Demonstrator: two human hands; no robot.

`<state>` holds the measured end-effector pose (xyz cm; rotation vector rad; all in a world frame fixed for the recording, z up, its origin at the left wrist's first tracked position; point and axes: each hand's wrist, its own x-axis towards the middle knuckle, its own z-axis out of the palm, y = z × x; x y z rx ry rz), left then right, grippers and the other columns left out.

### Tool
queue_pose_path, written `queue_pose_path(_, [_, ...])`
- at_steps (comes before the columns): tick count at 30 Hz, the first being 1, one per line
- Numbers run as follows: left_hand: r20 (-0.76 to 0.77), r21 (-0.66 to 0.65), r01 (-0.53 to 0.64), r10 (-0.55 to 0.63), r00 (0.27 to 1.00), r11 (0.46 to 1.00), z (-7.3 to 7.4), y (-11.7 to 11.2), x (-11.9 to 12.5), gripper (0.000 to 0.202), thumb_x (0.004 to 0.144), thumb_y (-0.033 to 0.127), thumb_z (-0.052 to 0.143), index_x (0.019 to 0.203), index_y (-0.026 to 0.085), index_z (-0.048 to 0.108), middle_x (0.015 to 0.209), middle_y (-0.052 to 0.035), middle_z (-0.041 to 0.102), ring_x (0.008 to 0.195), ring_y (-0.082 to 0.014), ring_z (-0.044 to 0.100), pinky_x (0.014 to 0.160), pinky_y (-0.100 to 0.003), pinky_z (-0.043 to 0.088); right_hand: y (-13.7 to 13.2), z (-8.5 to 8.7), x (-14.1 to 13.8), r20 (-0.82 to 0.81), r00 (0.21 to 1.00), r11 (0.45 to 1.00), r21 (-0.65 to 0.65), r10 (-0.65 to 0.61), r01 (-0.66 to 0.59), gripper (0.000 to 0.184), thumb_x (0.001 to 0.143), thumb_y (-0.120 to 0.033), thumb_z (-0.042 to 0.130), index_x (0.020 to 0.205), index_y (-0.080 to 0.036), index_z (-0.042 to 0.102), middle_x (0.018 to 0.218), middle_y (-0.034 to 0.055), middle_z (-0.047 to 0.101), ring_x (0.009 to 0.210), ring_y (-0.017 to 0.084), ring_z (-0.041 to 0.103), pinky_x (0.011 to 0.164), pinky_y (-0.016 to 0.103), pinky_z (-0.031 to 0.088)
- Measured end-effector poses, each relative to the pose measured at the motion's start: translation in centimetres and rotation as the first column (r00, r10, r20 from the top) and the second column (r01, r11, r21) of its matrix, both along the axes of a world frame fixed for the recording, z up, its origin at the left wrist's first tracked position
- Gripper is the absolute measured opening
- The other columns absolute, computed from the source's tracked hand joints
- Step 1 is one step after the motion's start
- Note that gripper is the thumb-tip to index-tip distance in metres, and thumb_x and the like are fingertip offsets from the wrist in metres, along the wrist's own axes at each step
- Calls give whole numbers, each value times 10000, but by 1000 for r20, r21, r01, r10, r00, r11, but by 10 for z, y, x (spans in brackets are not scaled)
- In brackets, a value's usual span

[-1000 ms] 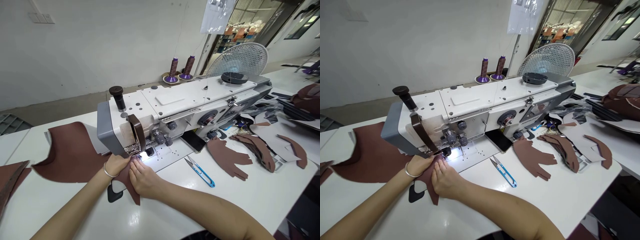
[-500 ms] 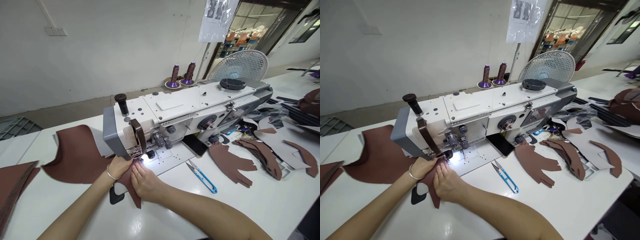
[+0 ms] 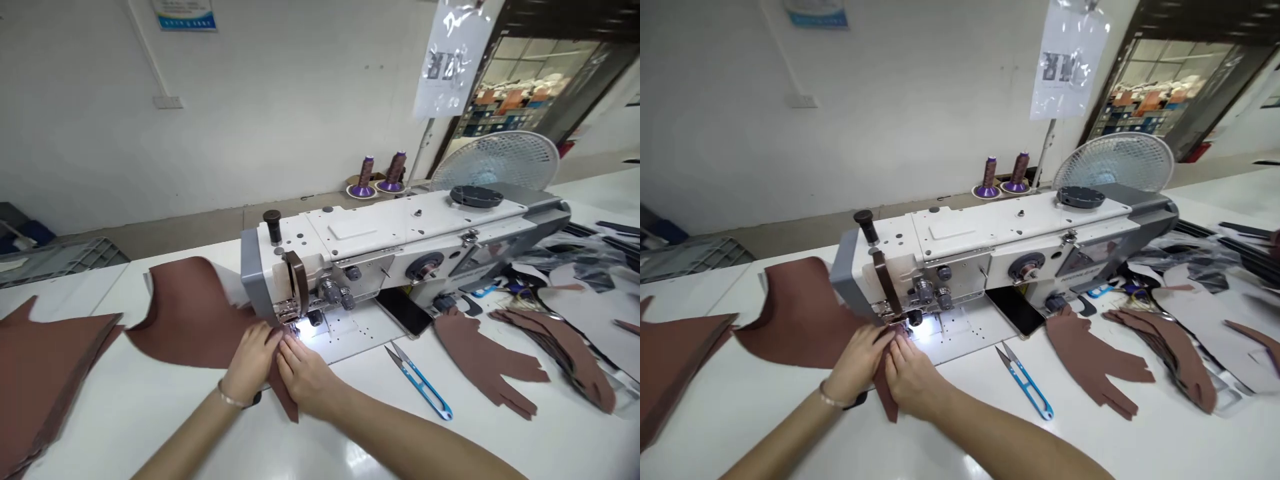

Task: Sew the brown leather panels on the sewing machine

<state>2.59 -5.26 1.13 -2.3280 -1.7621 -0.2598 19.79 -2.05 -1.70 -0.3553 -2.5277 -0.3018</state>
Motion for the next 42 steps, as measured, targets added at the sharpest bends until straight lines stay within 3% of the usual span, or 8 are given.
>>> queue_pose_path(5, [-122, 100, -159, 171, 978, 982, -27, -77, 17, 470, 800, 52, 453, 1203, 235, 611, 1215, -141, 628, 1129, -283, 592, 890, -425, 537, -1, -10, 2, -39, 999, 1000, -7, 23, -23, 341, 851, -172, 535, 1113, 27, 626, 1182, 234, 614, 1160, 335, 557, 981, 466, 501])
queue_pose_path(8, [-183, 100, -306, 320, 930, 947, -34, -89, 34, 510, 822, 121, 490, 1320, 224, 521, 1182, -210, 628, 1105, -341, 604, 876, -508, 535, 0, -15, 2, -53, 998, 999, 1, 39, -39, 368, 836, -202, 552, 1133, 0, 631, 1202, 215, 614, 1167, 331, 556, 972, 453, 509])
queue_pose_path(16, [42, -228, -336, 354, 934, 914, -3, -9, -5, 467, 876, 151, 428, 1336, 115, 498, 1384, -268, 442, 1309, -360, 414, 1101, -569, 306, 1, -23, 1, -47, 999, 999, 38, -12, 14, 397, 851, -23, 402, 1184, -51, 615, 1241, 155, 612, 1173, 224, 579, 931, 306, 545])
queue_pose_path(22, [104, -183, -356, 378, 920, 917, 30, 47, -48, 722, 786, 8, 408, 1464, 205, 262, 1543, -176, 209, 1407, -285, 257, 1112, -504, 304, 6, -24, 4, -57, 998, 999, -25, -29, 28, 455, 871, 5, 304, 1179, -92, 624, 1229, 121, 625, 1150, 202, 599, 902, 297, 560])
queue_pose_path(27, [136, -34, -551, 550, 824, 834, 27, -33, -112, 500, 907, 132, 256, 1387, 94, 388, 1432, -189, 427, 1389, -297, 291, 1112, -556, 253, 2, -17, 2, -70, 996, 998, 31, -52, 54, 438, 865, 7, 303, 1094, -84, 665, 1175, 99, 659, 1103, 214, 623, 878, 288, 570])
queue_pose_path(31, [44, 160, -878, 885, 463, 451, 17, -131, -198, 525, 932, 321, 279, 1306, -4, 455, 1308, -320, 485, 1255, -395, 432, 940, -615, 374, -1, -13, 1, -75, 996, 995, 82, -49, 55, 437, 854, 18, 300, 1049, -76, 680, 1156, 113, 666, 1091, 231, 627, 867, 311, 576])
queue_pose_path(33, [-43, 97, -936, 941, 335, 337, 19, -166, -224, 585, 922, 402, 302, 1291, -18, 474, 1290, -336, 486, 1246, -431, 423, 921, -613, 373, -1, -14, 2, -62, 997, 994, 100, -45, 51, 433, 856, 16, 309, 1054, -85, 681, 1157, 111, 666, 1086, 227, 630, 862, 302, 575])
queue_pose_path(42, [9, -170, -956, 971, 241, 239, 60, -191, -272, 434, 894, 349, 288, 988, 94, 627, 909, -234, 681, 822, -347, 652, 723, -428, 462, 4, -26, 5, -42, 999, 999, 30, -23, 24, 439, 875, -1, 317, 1096, -133, 673, 1216, 104, 637, 1157, 202, 592, 911, 296, 544])
